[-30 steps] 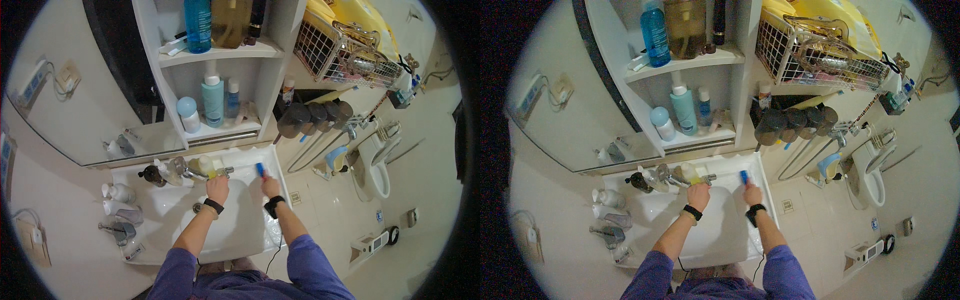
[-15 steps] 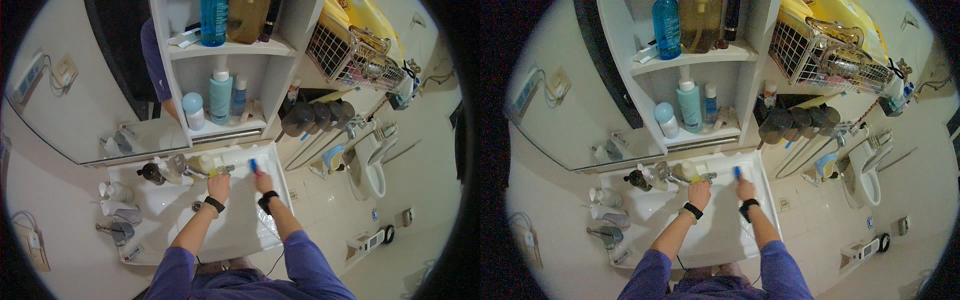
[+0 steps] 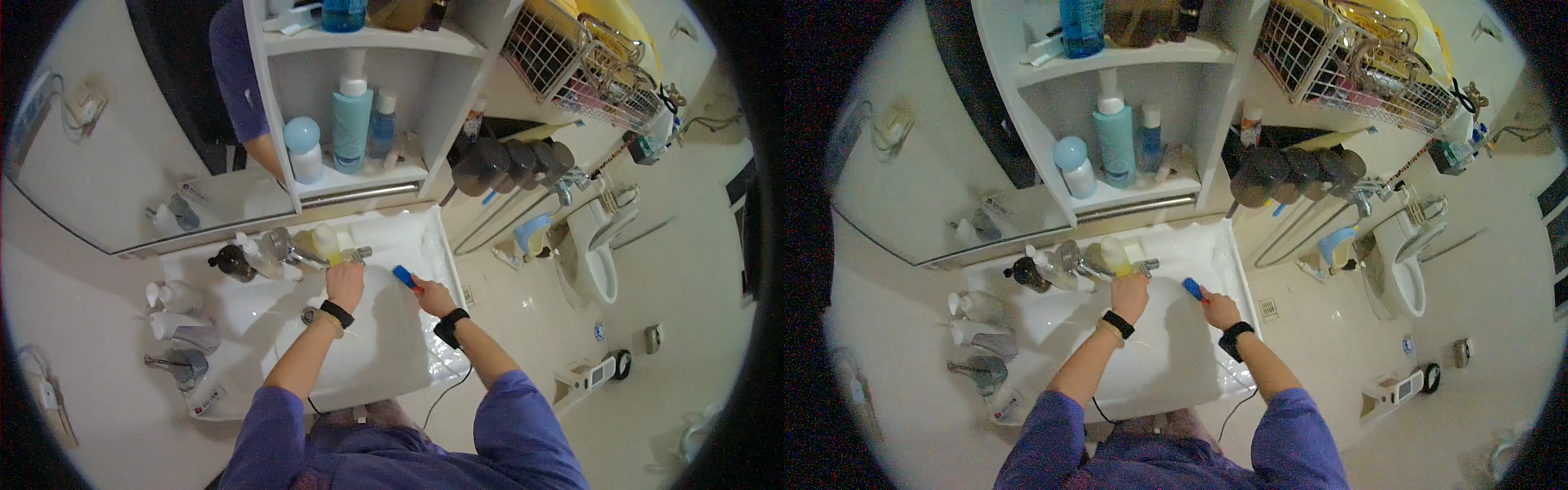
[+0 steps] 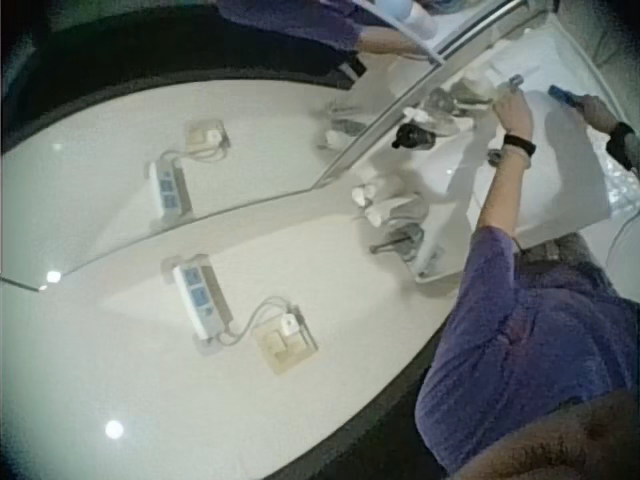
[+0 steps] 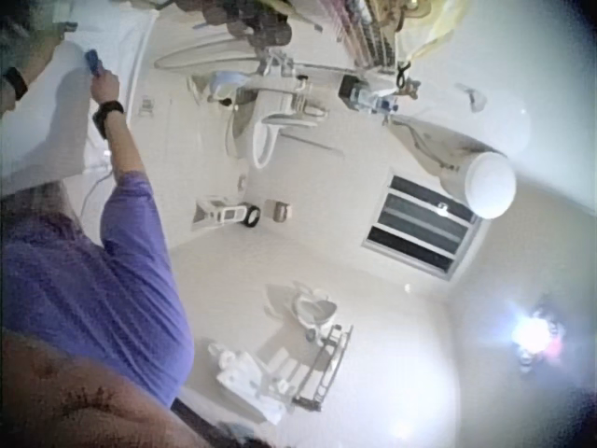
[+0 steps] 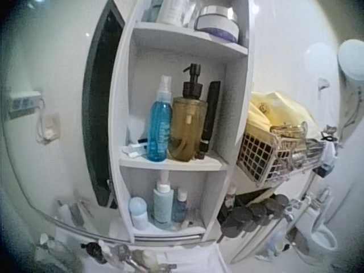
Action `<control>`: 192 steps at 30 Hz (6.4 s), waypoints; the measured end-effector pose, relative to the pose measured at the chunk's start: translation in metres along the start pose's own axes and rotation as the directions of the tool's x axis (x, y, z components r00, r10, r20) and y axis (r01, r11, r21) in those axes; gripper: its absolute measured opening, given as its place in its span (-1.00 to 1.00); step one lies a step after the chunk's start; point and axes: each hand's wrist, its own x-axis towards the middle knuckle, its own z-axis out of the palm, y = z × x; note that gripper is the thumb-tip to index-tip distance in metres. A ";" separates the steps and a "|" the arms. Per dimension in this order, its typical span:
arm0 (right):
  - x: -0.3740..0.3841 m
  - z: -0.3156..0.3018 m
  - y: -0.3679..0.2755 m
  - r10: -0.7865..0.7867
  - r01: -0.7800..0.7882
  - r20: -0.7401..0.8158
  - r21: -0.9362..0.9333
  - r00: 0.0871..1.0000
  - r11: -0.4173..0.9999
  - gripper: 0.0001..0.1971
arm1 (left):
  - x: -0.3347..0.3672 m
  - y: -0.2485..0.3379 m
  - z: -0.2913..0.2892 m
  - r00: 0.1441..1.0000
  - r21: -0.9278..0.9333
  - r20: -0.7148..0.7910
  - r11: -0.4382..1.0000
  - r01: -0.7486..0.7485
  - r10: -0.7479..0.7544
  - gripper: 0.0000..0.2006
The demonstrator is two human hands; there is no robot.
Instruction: Cleaning bathroom surfaces and floor including sink, mirror, and cabinet.
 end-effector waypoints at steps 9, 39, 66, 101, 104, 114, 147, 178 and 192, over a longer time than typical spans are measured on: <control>-0.184 -0.057 0.068 0.119 -0.005 0.375 -0.292 0.920 0.956 -0.57 | 0.003 -0.001 -0.018 1.000 -0.001 -0.026 1.000 -0.003 0.003 -0.86; 0.094 -0.104 0.054 -0.140 0.121 -0.028 -0.355 0.990 0.927 -0.60 | -0.002 -0.001 -0.013 0.998 0.015 0.054 1.000 -0.017 0.016 -0.84; 0.145 -0.101 0.000 -0.496 0.444 0.040 -0.514 0.867 0.734 -0.63 | -0.003 0.005 -0.015 0.999 0.089 0.029 0.996 -0.022 0.020 -0.82; 0.143 -0.081 0.008 -0.128 0.119 -0.038 -0.181 0.991 0.976 -0.70 | -0.003 0.003 -0.015 0.998 -0.013 0.059 1.000 0.021 -0.020 -0.82; 0.145 -0.065 0.010 -0.229 0.227 0.002 -0.149 0.973 0.962 -0.68 | -0.002 0.003 -0.017 0.996 0.002 0.086 1.000 0.001 -0.001 -0.82; 0.078 -0.054 -0.011 -0.081 0.127 0.517 -0.054 0.852 0.990 -0.52 | -0.007 -0.001 -0.015 0.997 0.032 0.056 0.998 0.045 -0.047 -0.86; 0.123 -0.020 -0.045 -0.170 0.200 0.459 -0.016 0.872 0.980 -0.56 | -0.014 0.007 -0.009 0.982 0.220 0.184 0.973 -0.074 0.033 -0.91; 0.110 -0.008 -0.085 -0.174 0.262 0.254 -0.369 0.951 0.892 -0.73 | -0.016 0.004 -0.017 0.980 0.210 0.198 0.977 -0.041 -0.001 -0.91; 0.118 -0.014 -0.142 -0.209 0.189 0.020 -0.508 0.978 0.840 -0.83 | -0.022 -0.005 0.022 0.992 0.217 0.091 0.971 -0.103 0.085 -0.93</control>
